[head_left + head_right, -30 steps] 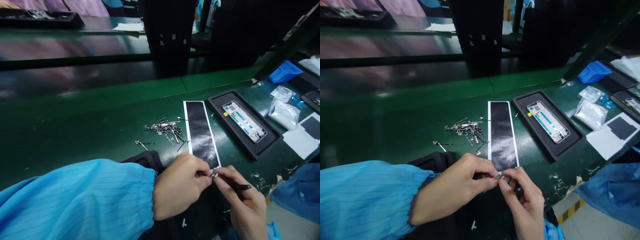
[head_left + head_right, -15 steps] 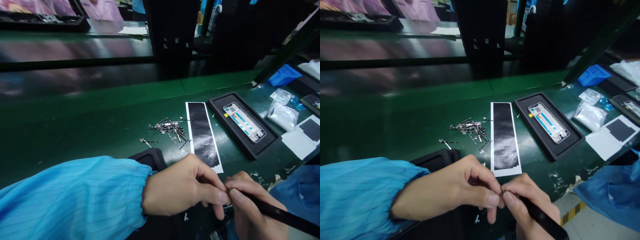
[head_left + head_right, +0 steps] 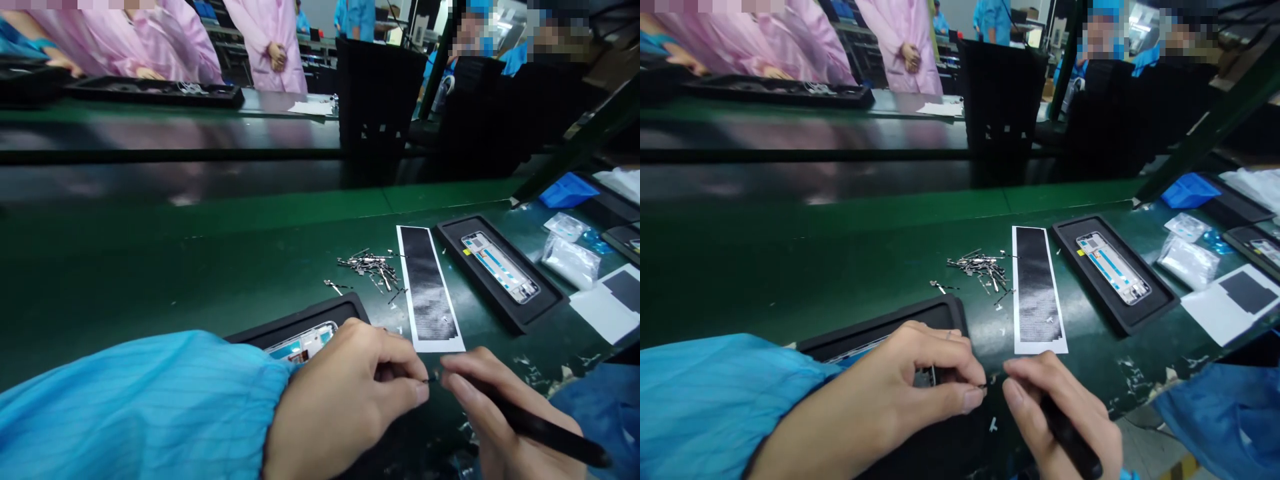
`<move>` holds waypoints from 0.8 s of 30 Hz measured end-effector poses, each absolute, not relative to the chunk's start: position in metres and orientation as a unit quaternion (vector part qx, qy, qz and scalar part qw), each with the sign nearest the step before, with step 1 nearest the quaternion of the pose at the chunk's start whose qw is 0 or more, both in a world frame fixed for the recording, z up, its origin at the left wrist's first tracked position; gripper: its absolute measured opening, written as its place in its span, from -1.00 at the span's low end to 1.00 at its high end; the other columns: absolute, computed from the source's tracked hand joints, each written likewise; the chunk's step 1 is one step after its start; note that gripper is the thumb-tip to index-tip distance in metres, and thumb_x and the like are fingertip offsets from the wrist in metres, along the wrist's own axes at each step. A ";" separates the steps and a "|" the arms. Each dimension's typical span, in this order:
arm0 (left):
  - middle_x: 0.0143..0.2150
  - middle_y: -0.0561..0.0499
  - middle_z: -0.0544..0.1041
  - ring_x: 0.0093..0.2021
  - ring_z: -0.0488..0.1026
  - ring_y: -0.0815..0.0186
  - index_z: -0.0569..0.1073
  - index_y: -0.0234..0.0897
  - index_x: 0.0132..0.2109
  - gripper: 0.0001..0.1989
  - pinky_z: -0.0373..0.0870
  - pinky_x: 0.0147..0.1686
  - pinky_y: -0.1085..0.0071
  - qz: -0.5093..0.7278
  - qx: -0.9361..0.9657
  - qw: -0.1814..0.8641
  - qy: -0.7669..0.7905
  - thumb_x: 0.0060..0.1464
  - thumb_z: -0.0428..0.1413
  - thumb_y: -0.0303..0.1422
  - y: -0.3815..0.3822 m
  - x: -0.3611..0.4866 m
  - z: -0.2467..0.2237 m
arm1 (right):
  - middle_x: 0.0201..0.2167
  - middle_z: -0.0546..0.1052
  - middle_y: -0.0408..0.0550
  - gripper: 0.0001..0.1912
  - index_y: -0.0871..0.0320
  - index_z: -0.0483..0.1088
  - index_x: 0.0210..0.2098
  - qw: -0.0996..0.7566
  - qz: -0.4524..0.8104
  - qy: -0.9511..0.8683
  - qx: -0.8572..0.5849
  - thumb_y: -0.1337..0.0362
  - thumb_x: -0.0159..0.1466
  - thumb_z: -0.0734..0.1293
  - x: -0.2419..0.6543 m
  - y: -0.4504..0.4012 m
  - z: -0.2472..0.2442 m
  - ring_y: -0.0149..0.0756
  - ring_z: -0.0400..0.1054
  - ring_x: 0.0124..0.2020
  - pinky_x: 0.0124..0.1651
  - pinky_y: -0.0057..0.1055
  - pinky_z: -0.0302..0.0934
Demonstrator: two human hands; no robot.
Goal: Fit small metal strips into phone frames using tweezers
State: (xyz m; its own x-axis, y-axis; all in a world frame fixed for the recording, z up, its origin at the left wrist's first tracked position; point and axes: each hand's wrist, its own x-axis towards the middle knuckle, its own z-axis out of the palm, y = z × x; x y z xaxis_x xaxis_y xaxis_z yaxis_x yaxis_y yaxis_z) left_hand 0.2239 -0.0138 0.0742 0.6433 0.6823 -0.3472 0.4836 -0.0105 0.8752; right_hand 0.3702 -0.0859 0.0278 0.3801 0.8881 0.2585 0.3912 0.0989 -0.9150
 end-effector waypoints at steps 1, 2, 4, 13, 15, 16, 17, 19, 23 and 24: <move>-0.55 0.14 0.37 -0.46 0.29 0.43 0.49 -0.28 -0.48 -0.87 0.13 -0.42 0.55 0.098 0.711 0.561 0.413 -0.02 0.09 -0.41 -0.015 0.220 0.075 | -0.55 0.46 -0.18 -0.98 0.03 0.46 -0.49 0.535 0.235 -0.529 -0.615 0.27 0.03 0.36 0.368 -0.085 0.031 -0.45 0.32 -0.55 -0.56 -0.61 0.17; -0.55 0.14 0.38 -0.46 0.29 0.43 0.49 -0.29 -0.48 -0.87 0.13 -0.40 0.54 0.111 0.718 0.551 0.411 -0.01 0.10 -0.43 -0.016 0.216 0.075 | -0.57 0.46 -0.20 -0.98 0.03 0.45 -0.50 0.523 0.241 -0.555 -0.600 0.29 0.04 0.35 0.367 -0.084 0.035 -0.46 0.32 -0.57 -0.57 -0.61 0.17; -0.53 0.12 0.40 -0.41 0.30 0.41 0.49 -0.31 -0.48 -0.87 0.12 -0.35 0.52 0.139 0.735 0.525 0.405 0.00 0.10 -0.47 -0.018 0.208 0.077 | -0.57 0.47 -0.23 -0.93 0.00 0.44 -0.48 0.486 0.255 -0.614 -0.567 0.33 0.05 0.35 0.368 -0.081 0.044 -0.48 0.31 -0.62 -0.59 -0.63 0.17; -0.33 -0.02 0.45 -0.25 0.26 0.25 0.45 -0.35 -0.44 -0.84 0.12 -0.25 0.35 0.083 0.837 0.405 0.359 0.06 0.02 -0.51 -0.027 0.167 0.087 | -0.63 0.45 -0.22 -0.91 -0.04 0.47 -0.41 0.360 0.298 -0.723 -0.508 0.26 0.06 0.33 0.346 -0.066 0.075 -0.45 0.31 -0.64 -0.63 -0.61 0.18; -0.34 -0.03 0.43 -0.28 0.25 0.25 0.41 -0.36 -0.46 -0.84 0.12 -0.27 0.33 0.063 0.854 0.373 0.358 0.05 0.01 -0.50 -0.027 0.158 0.089 | -0.64 0.41 -0.20 -0.86 0.05 0.42 -0.54 0.304 0.361 -0.721 -0.507 0.21 0.11 0.28 0.331 -0.058 0.076 -0.46 0.28 -0.62 -0.62 -0.59 0.13; -0.34 -0.03 0.43 -0.30 0.25 0.27 0.40 -0.36 -0.47 -0.84 0.11 -0.29 0.33 0.064 0.857 0.363 0.360 0.05 0.01 -0.50 -0.027 0.153 0.089 | -0.64 0.39 -0.20 -0.81 0.07 0.39 -0.58 0.276 0.395 -0.712 -0.510 0.19 0.11 0.27 0.325 -0.055 0.076 -0.46 0.26 -0.61 -0.61 -0.58 0.11; -0.35 -0.02 0.42 -0.32 0.25 0.28 0.38 -0.36 -0.48 -0.84 0.11 -0.31 0.34 0.070 0.857 0.357 0.364 0.05 0.01 -0.50 -0.027 0.149 0.089 | -0.63 0.38 -0.19 -0.79 0.09 0.38 -0.60 0.253 0.429 -0.694 -0.519 0.16 0.11 0.27 0.320 -0.052 0.076 -0.46 0.25 -0.59 -0.58 -0.57 0.09; -0.38 0.02 0.41 -0.36 0.23 0.32 0.37 -0.35 -0.49 -0.83 0.10 -0.35 0.36 0.098 0.856 0.351 0.366 0.05 0.02 -0.51 -0.025 0.140 0.088 | -0.58 0.39 -0.17 -0.80 0.11 0.39 -0.55 0.225 0.488 -0.644 -0.545 0.12 0.08 0.30 0.314 -0.047 0.075 -0.45 0.25 -0.53 -0.51 -0.53 0.09; -0.47 0.07 0.37 -0.42 0.20 0.37 0.37 -0.34 -0.49 -0.83 0.07 -0.41 0.40 0.168 0.850 0.339 0.366 0.03 0.03 -0.55 -0.023 0.127 0.081 | -0.49 0.40 -0.13 -0.75 0.12 0.41 -0.43 0.182 0.568 -0.582 -0.553 0.07 0.04 0.32 0.309 -0.040 0.071 -0.41 0.24 -0.46 -0.44 -0.48 0.07; -0.49 0.08 0.36 -0.44 0.19 0.38 0.37 -0.34 -0.49 -0.84 0.07 -0.42 0.40 0.183 0.849 0.334 0.365 0.03 0.03 -0.56 -0.023 0.125 0.079 | -0.50 0.38 -0.14 -0.75 0.13 0.40 -0.44 0.184 0.579 -0.570 -0.554 0.07 0.03 0.33 0.307 -0.039 0.071 -0.42 0.22 -0.47 -0.44 -0.48 0.05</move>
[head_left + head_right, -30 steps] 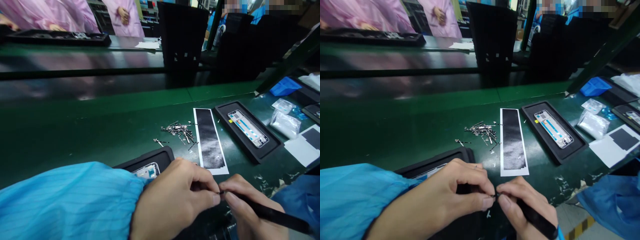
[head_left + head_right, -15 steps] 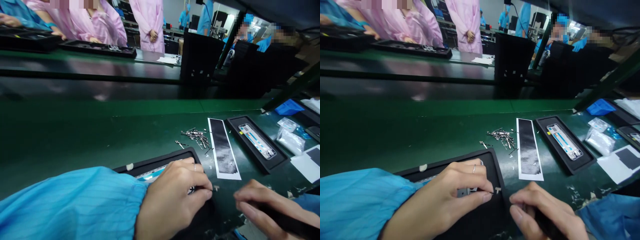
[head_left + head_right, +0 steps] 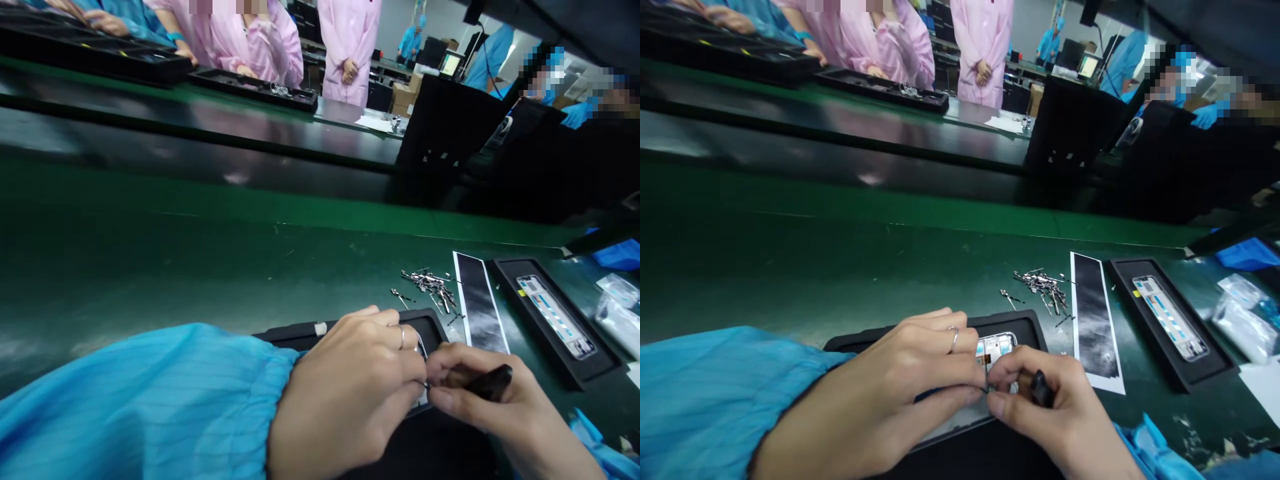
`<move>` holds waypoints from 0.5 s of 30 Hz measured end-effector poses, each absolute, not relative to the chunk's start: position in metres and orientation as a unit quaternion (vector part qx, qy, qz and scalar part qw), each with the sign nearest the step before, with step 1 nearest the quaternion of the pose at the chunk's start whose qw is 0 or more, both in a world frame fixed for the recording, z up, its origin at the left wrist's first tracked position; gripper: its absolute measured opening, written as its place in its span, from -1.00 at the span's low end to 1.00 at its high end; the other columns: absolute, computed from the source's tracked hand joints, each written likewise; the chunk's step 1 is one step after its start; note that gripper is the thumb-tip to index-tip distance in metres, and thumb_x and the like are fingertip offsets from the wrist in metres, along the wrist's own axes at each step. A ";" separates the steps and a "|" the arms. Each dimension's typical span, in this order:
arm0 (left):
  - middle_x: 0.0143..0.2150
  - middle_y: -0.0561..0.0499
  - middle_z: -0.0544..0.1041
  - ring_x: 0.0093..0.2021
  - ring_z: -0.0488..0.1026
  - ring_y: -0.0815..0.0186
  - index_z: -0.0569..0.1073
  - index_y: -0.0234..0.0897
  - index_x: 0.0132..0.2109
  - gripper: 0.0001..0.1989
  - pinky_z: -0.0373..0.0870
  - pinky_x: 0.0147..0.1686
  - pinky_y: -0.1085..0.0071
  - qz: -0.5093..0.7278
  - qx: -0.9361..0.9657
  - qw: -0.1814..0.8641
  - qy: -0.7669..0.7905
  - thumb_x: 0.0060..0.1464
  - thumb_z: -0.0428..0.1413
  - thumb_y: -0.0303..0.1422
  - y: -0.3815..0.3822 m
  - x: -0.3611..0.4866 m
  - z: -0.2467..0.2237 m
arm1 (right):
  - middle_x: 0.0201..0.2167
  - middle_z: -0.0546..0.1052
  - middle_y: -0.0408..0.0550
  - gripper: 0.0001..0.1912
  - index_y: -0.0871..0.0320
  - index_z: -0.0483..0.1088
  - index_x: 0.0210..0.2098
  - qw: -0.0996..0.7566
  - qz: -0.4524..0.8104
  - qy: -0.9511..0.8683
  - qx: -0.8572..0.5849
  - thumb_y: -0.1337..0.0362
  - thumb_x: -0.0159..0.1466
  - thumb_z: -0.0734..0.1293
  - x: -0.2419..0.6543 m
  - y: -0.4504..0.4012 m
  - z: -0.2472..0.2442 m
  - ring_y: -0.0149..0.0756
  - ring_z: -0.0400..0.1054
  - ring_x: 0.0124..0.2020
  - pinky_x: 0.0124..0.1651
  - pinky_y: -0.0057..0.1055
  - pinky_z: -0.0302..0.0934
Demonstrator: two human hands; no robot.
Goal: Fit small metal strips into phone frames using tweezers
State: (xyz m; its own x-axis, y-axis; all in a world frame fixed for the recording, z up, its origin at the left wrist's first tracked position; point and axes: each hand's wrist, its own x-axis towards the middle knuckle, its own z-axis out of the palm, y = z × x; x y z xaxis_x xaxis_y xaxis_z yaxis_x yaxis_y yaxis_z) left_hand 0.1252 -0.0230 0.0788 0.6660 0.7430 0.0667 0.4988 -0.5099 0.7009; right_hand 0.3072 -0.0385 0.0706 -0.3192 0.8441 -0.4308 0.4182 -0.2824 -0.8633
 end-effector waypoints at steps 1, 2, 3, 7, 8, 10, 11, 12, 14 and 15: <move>-0.50 0.08 0.35 -0.45 0.19 0.39 0.37 -0.35 -0.50 -0.84 0.07 -0.42 0.40 0.196 0.849 0.328 0.366 0.02 0.04 -0.56 -0.023 0.123 0.076 | -0.52 0.36 -0.15 -0.75 0.13 0.38 -0.46 0.191 0.585 -0.555 -0.559 0.07 0.02 0.34 0.305 -0.037 0.070 -0.44 0.20 -0.48 -0.45 -0.48 0.02; -0.51 0.09 0.34 -0.46 0.19 0.39 0.37 -0.35 -0.50 -0.84 0.07 -0.43 0.40 0.209 0.848 0.322 0.366 0.01 0.04 -0.56 -0.022 0.122 0.074 | -0.55 0.33 -0.17 -0.75 0.14 0.37 -0.49 0.200 0.590 -0.542 -0.564 0.07 0.00 0.35 0.303 -0.036 0.069 -0.46 0.16 -0.50 -0.47 -0.49 -0.01; -0.52 0.09 0.34 -0.47 0.19 0.40 0.37 -0.36 -0.51 -0.83 0.07 -0.43 0.41 0.220 0.847 0.316 0.367 0.01 0.05 -0.56 -0.021 0.121 0.072 | -0.57 0.30 -0.18 -0.75 0.14 0.35 -0.51 0.212 0.590 -0.533 -0.568 0.08 -0.01 0.35 0.300 -0.036 0.068 -0.48 0.13 -0.52 -0.48 -0.49 -0.04; -0.56 0.12 0.32 -0.50 0.22 0.43 0.39 -0.35 -0.54 -0.83 0.08 -0.47 0.45 0.236 0.825 0.343 0.382 -0.03 0.08 -0.58 -0.016 0.118 0.066 | -0.56 0.30 -0.17 -0.79 0.15 0.34 -0.57 0.257 0.556 -0.521 -0.595 0.13 -0.03 0.36 0.288 -0.034 0.064 -0.48 0.13 -0.51 -0.47 -0.48 -0.06; -0.57 0.14 0.31 -0.50 0.23 0.44 0.40 -0.34 -0.54 -0.82 0.09 -0.49 0.47 0.236 0.813 0.362 0.391 -0.03 0.09 -0.59 -0.014 0.117 0.065 | -0.57 0.30 -0.18 -0.79 0.15 0.35 -0.58 0.269 0.545 -0.513 -0.605 0.15 -0.03 0.37 0.285 -0.034 0.064 -0.49 0.13 -0.52 -0.46 -0.48 -0.07; -0.58 0.15 0.32 -0.50 0.26 0.46 0.44 -0.31 -0.52 -0.84 0.11 -0.51 0.50 0.251 0.792 0.385 0.403 -0.04 0.11 -0.58 -0.011 0.116 0.062 | -0.61 0.28 -0.20 -0.80 0.15 0.36 -0.58 0.293 0.541 -0.490 -0.617 0.16 -0.05 0.39 0.282 -0.033 0.062 -0.53 0.08 -0.56 -0.50 -0.51 -0.09; -0.56 0.14 0.34 -0.49 0.27 0.45 0.45 -0.31 -0.48 -0.87 0.13 -0.51 0.50 0.267 0.789 0.377 0.406 -0.04 0.12 -0.57 -0.009 0.115 0.060 | -0.63 0.26 -0.21 -0.80 0.15 0.35 -0.57 0.307 0.547 -0.474 -0.618 0.16 -0.06 0.40 0.281 -0.032 0.062 -0.55 0.05 -0.58 -0.53 -0.53 -0.12; -0.54 0.13 0.36 -0.48 0.28 0.43 0.47 -0.31 -0.43 -0.91 0.15 -0.50 0.49 0.287 0.796 0.350 0.403 -0.03 0.12 -0.56 -0.009 0.115 0.058 | -0.65 0.24 -0.22 -0.79 0.15 0.35 -0.56 0.320 0.557 -0.456 -0.616 0.15 -0.06 0.40 0.282 -0.030 0.061 -0.57 0.02 -0.60 -0.57 -0.55 -0.15; -0.49 0.07 0.39 -0.47 0.26 0.39 0.47 -0.35 -0.32 -0.90 0.18 -0.47 0.44 0.329 0.832 0.240 0.376 0.04 0.05 -0.53 -0.009 0.116 0.052 | -0.65 0.23 -0.23 -0.79 0.13 0.35 -0.53 0.329 0.591 -0.426 -0.601 0.14 -0.05 0.40 0.284 -0.026 0.061 -0.58 0.00 -0.62 -0.62 -0.58 -0.19; -0.49 0.04 0.41 -0.47 0.26 0.37 0.46 -0.37 -0.31 -0.86 0.19 -0.45 0.41 0.347 0.849 0.172 0.359 0.07 0.00 -0.53 -0.010 0.116 0.048 | -0.63 0.24 -0.22 -0.79 0.13 0.34 -0.52 0.325 0.611 -0.417 -0.590 0.15 -0.03 0.40 0.286 -0.025 0.061 -0.59 0.00 -0.62 -0.63 -0.60 -0.19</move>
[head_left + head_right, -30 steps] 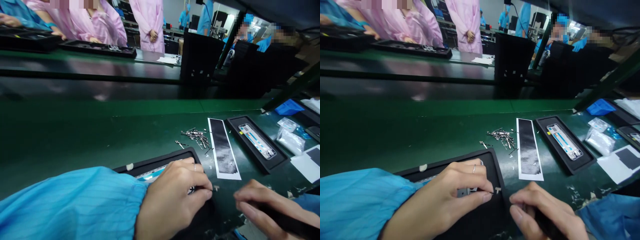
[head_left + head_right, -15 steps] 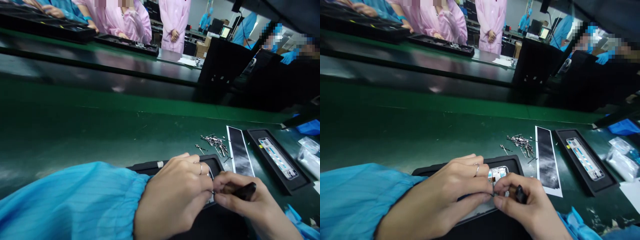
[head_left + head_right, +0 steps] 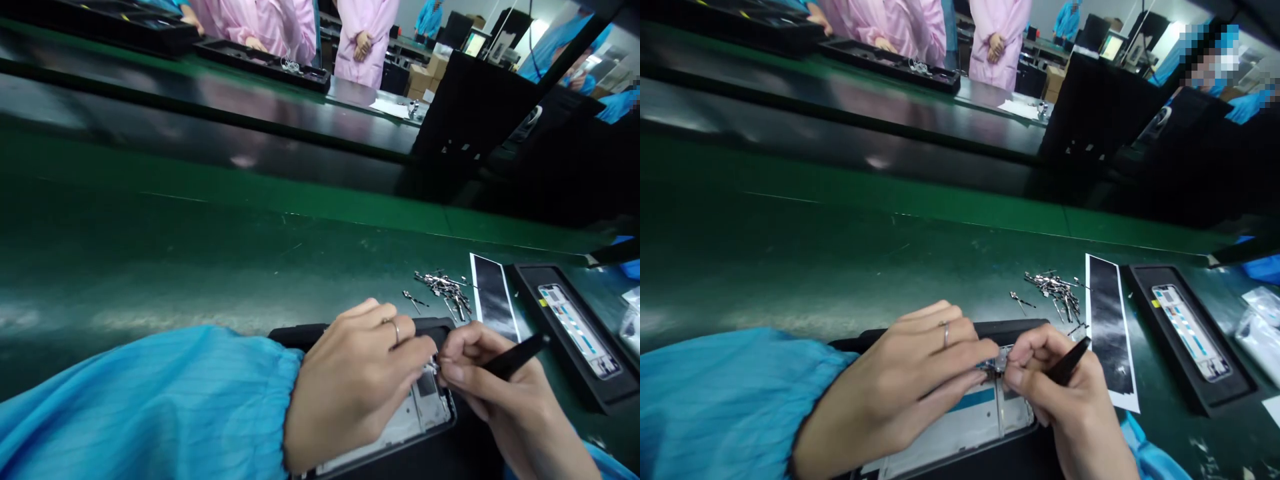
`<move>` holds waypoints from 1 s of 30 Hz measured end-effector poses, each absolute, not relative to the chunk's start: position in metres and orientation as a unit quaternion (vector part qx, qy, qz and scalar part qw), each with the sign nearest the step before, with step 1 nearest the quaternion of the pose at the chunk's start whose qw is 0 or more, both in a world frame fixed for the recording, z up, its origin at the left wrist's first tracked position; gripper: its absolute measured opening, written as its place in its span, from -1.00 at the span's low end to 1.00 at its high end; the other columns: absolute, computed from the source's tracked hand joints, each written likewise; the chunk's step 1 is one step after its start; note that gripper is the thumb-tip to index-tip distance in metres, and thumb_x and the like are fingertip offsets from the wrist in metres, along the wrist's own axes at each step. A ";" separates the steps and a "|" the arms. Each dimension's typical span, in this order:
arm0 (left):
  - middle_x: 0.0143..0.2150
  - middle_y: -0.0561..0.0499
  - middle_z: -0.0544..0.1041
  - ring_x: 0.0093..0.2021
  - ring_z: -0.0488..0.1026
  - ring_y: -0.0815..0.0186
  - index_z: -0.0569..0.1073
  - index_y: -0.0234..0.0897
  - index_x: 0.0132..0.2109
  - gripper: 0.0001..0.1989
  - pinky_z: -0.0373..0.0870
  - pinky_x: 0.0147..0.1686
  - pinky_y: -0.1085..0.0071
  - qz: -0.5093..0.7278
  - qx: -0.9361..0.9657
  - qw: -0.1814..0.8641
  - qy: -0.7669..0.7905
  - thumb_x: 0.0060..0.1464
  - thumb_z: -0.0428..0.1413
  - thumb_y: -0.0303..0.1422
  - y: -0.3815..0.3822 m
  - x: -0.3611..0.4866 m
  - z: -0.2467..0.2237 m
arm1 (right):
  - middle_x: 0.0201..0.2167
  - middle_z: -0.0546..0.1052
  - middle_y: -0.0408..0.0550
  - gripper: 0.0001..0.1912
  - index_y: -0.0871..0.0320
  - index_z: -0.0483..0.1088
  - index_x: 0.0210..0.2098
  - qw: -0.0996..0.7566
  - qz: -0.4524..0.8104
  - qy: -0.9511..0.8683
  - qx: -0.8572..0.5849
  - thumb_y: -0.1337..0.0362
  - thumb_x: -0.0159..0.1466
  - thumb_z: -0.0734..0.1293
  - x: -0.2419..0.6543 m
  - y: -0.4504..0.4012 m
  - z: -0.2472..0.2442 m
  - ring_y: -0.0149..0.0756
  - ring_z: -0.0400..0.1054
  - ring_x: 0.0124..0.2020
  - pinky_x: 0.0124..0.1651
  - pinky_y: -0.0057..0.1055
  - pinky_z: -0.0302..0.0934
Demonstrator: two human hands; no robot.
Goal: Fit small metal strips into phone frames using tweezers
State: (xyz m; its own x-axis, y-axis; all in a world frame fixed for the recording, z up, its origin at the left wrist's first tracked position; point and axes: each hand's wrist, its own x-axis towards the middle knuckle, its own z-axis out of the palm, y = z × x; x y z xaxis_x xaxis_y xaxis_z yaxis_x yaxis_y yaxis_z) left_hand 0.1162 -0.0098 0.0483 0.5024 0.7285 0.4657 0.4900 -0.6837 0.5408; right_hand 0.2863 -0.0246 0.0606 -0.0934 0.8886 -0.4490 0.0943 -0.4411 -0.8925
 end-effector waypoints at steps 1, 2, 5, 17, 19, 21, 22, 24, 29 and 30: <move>-0.50 0.03 0.42 -0.48 0.26 0.36 0.47 -0.38 -0.33 -0.82 0.21 -0.42 0.38 0.363 0.860 0.107 0.342 0.09 -0.04 -0.54 -0.011 0.117 0.045 | -0.62 0.26 -0.22 -0.80 0.12 0.34 -0.51 0.317 0.631 -0.411 -0.577 0.16 -0.02 0.39 0.288 -0.023 0.060 -0.59 0.01 -0.62 -0.63 -0.61 -0.17; -0.51 0.02 0.43 -0.48 0.26 0.36 0.47 -0.38 -0.37 -0.78 0.22 -0.39 0.36 0.374 0.866 0.057 0.327 0.11 -0.07 -0.55 -0.011 0.117 0.042 | -0.61 0.28 -0.22 -0.82 0.12 0.34 -0.51 0.308 0.650 -0.406 -0.564 0.17 -0.01 0.39 0.290 -0.021 0.060 -0.60 0.02 -0.62 -0.62 -0.62 -0.13; -0.50 0.00 0.47 -0.47 0.29 0.36 0.46 -0.40 -0.44 -0.73 0.23 -0.33 0.33 0.385 0.871 0.023 0.304 0.10 -0.09 -0.59 -0.013 0.117 0.038 | -0.59 0.34 -0.20 -0.84 0.12 0.36 -0.50 0.302 0.666 -0.400 -0.553 0.19 0.01 0.38 0.292 -0.019 0.056 -0.61 0.05 -0.63 -0.57 -0.62 -0.03; -0.58 0.14 0.35 -0.52 0.22 0.48 0.38 -0.36 -0.53 -0.80 0.09 -0.47 0.51 0.289 0.752 0.388 0.448 0.03 0.05 -0.57 -0.007 0.112 0.050 | -0.52 0.42 -0.15 -0.89 0.08 0.41 -0.52 0.333 0.365 -0.666 -0.560 0.23 0.10 0.30 0.291 -0.027 0.043 -0.43 0.28 -0.48 -0.55 -0.56 0.09; -0.57 0.14 0.35 -0.51 0.22 0.48 0.37 -0.37 -0.53 -0.80 0.09 -0.46 0.51 0.284 0.747 0.394 0.453 0.03 0.04 -0.57 -0.007 0.113 0.050 | -0.53 0.40 -0.15 -0.88 0.09 0.41 -0.53 0.330 0.404 -0.644 -0.560 0.21 0.09 0.31 0.291 -0.025 0.042 -0.42 0.27 -0.47 -0.54 -0.55 0.08; -0.58 0.14 0.34 -0.52 0.22 0.48 0.38 -0.37 -0.53 -0.80 0.10 -0.47 0.52 0.282 0.742 0.402 0.457 0.03 0.04 -0.57 -0.008 0.113 0.051 | -0.54 0.37 -0.15 -0.87 0.09 0.42 -0.53 0.337 0.446 -0.600 -0.573 0.19 0.07 0.34 0.291 -0.025 0.041 -0.45 0.23 -0.50 -0.54 -0.54 0.05; -0.58 0.14 0.33 -0.52 0.22 0.48 0.39 -0.37 -0.53 -0.80 0.10 -0.47 0.53 0.279 0.738 0.412 0.455 0.03 0.04 -0.56 -0.007 0.114 0.052 | -0.54 0.35 -0.16 -0.87 0.10 0.42 -0.54 0.342 0.465 -0.574 -0.581 0.18 0.05 0.34 0.290 -0.025 0.041 -0.47 0.20 -0.52 -0.55 -0.54 0.03; -0.58 0.13 0.33 -0.52 0.24 0.48 0.41 -0.36 -0.53 -0.79 0.11 -0.50 0.55 0.263 0.724 0.454 0.447 0.04 0.04 -0.52 -0.005 0.114 0.054 | -0.54 0.32 -0.16 -0.85 0.11 0.42 -0.54 0.347 0.490 -0.530 -0.599 0.16 0.04 0.35 0.289 -0.026 0.041 -0.48 0.15 -0.53 -0.54 -0.52 -0.01; -0.61 0.12 0.38 -0.55 0.30 0.48 0.44 -0.40 -0.52 -0.81 0.20 -0.54 0.59 0.190 0.597 0.643 0.441 0.02 0.05 -0.55 0.009 0.112 0.059 | -0.54 0.34 -0.13 -0.84 0.11 0.41 -0.54 0.331 0.465 -0.582 -0.579 0.17 0.09 0.32 0.291 -0.027 0.041 -0.42 0.20 -0.47 -0.50 -0.50 0.03; -0.62 0.12 0.38 -0.56 0.30 0.48 0.44 -0.41 -0.52 -0.83 0.21 -0.54 0.60 0.182 0.577 0.665 0.438 0.00 0.06 -0.58 0.011 0.112 0.058 | -0.55 0.34 -0.13 -0.83 0.11 0.40 -0.54 0.323 0.455 -0.603 -0.569 0.18 0.10 0.30 0.293 -0.027 0.041 -0.42 0.21 -0.47 -0.50 -0.50 0.04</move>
State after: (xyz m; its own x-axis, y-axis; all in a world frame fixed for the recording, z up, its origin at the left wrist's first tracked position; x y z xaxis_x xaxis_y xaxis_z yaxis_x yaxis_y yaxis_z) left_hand 0.1117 0.0106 0.0582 0.5505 0.7476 -0.3714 0.2630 0.2669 0.9271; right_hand 0.2925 -0.0270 0.0406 -0.1430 0.9814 -0.1281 0.3923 -0.0626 -0.9177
